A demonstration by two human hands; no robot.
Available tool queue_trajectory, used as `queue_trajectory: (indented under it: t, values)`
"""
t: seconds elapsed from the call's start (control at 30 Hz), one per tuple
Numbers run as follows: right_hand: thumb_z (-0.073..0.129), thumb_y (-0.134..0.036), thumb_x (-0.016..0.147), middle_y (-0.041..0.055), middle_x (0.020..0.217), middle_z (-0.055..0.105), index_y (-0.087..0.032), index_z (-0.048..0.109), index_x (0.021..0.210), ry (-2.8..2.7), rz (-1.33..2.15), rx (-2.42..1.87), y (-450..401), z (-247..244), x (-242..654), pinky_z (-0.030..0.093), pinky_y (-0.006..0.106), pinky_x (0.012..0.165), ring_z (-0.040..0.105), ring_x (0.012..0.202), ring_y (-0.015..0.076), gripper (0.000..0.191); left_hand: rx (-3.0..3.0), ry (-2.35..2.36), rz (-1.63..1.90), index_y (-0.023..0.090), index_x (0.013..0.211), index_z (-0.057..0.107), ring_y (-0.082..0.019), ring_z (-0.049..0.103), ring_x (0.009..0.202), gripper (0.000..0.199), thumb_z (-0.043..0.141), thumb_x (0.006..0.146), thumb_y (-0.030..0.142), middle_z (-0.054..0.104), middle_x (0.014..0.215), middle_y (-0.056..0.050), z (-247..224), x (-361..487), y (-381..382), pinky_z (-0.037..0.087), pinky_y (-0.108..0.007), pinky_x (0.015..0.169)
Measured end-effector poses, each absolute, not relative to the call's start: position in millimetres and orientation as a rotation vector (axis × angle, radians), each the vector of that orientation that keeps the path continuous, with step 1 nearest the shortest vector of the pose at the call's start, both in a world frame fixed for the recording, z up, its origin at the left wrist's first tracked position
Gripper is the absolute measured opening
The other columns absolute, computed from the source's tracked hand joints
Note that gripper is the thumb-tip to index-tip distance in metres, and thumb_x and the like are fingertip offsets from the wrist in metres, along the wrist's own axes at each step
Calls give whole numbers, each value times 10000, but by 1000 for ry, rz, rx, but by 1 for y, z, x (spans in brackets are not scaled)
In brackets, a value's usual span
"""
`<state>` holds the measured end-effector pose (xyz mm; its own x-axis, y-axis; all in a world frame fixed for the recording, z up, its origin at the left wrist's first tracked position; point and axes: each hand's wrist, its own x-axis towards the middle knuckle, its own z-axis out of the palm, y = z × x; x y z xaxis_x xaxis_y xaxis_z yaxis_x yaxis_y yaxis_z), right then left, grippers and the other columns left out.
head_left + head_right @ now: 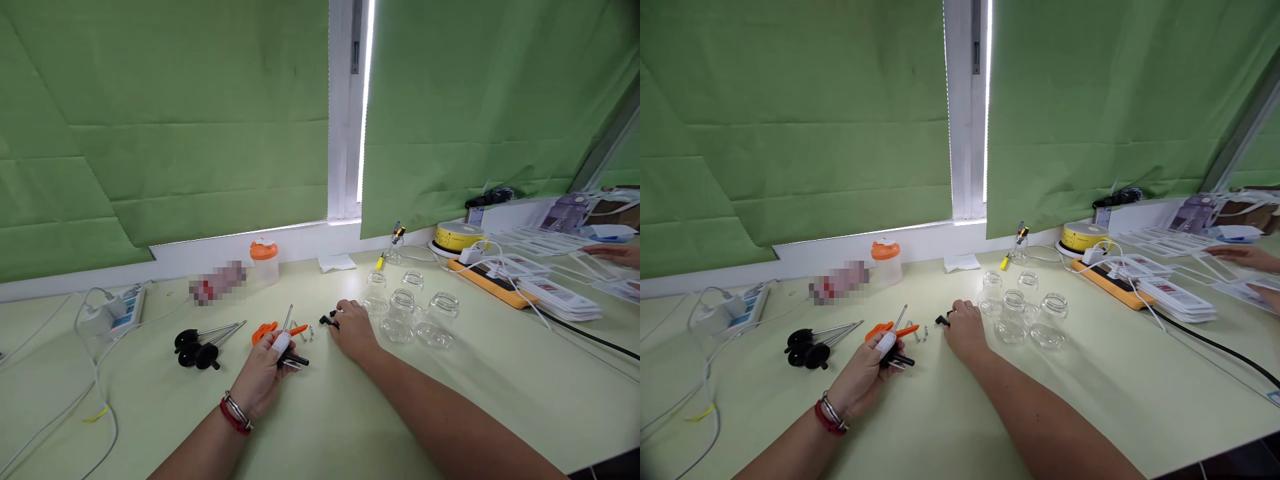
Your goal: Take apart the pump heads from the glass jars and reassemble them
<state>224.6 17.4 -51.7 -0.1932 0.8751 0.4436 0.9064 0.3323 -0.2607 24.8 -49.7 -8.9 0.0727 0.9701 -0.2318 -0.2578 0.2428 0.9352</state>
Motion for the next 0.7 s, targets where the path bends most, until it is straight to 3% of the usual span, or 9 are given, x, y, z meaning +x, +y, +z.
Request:
queue_trajectory:
  t: [0.33, 0.7]
  values:
    - [602, -174, 763, 92, 923, 597, -175, 690, 694, -2075, -60, -1561, 16, -48, 226, 385, 375, 785, 508, 874, 229, 112, 951, 1086, 1158, 194, 935, 560, -128, 536, 722, 473, 791, 526, 130, 559, 817, 26, -8, 24, -51, 452, -289, 693]
    - [652, -167, 760, 40, 961, 609, -189, 646, 750, -2141, 358, -1114, -25, -27, 216, 399, 392, 867, 550, 899, 192, 25, 954, 1089, 1362, 179, 966, 529, -106, 537, 723, 486, 747, 538, 106, 550, 823, 25, -12, 20, -44, 409, -270, 724]
